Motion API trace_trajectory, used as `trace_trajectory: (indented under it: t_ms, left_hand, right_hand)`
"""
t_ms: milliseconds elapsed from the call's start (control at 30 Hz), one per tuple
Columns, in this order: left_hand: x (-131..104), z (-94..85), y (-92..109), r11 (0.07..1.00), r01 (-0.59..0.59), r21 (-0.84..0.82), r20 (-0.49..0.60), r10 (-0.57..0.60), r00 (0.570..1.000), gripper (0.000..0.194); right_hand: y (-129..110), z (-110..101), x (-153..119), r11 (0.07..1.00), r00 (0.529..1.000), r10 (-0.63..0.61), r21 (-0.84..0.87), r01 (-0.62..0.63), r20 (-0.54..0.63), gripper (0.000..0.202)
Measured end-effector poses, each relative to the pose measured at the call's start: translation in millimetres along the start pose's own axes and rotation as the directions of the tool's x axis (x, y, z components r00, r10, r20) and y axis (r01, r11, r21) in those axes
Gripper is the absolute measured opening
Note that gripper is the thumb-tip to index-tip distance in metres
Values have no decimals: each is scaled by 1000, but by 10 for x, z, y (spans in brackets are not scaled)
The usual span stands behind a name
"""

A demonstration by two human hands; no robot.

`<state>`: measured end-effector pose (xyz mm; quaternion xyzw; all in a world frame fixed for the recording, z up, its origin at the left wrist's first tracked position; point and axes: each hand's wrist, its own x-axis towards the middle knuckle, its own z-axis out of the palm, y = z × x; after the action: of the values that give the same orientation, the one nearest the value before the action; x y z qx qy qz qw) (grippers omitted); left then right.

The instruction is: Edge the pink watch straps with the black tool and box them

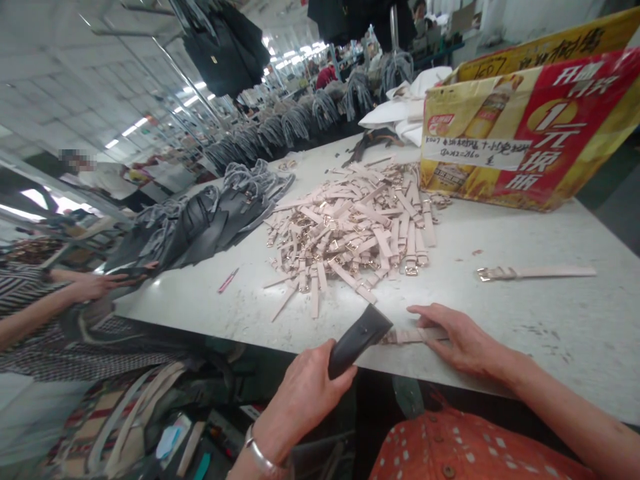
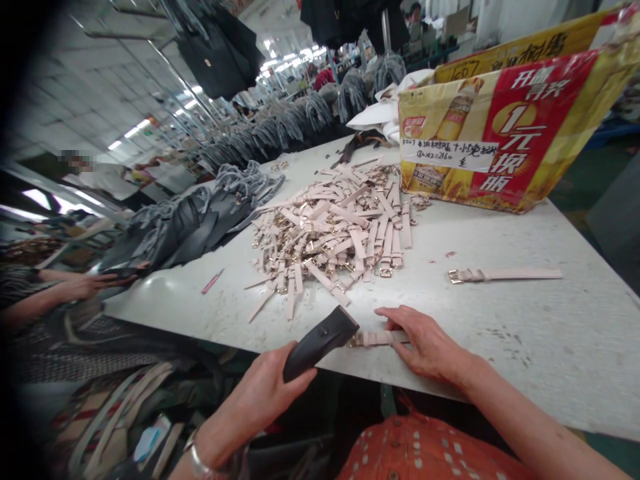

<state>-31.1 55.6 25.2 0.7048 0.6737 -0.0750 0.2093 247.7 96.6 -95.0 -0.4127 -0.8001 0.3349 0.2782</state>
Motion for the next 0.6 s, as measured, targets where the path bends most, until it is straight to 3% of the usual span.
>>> trace_trajectory:
  t_ms: [200,400,600]
  left_hand:
    - [65,85,-21,997,-21,-69,74,26,997,27]
    - [235,160,52,994,-46,-95,15,47,999,28]
    - [42,127,-64,998,6,-58,9,-6,1000,29]
  right_hand:
    - [-38,-16,10,999,1000,-13,-30,13,12,50]
    - [-36,-10,17,999,1000,4,-41,-4,10,43]
    - [15,20,14,1000,1000,17,-25,-17,-1,39]
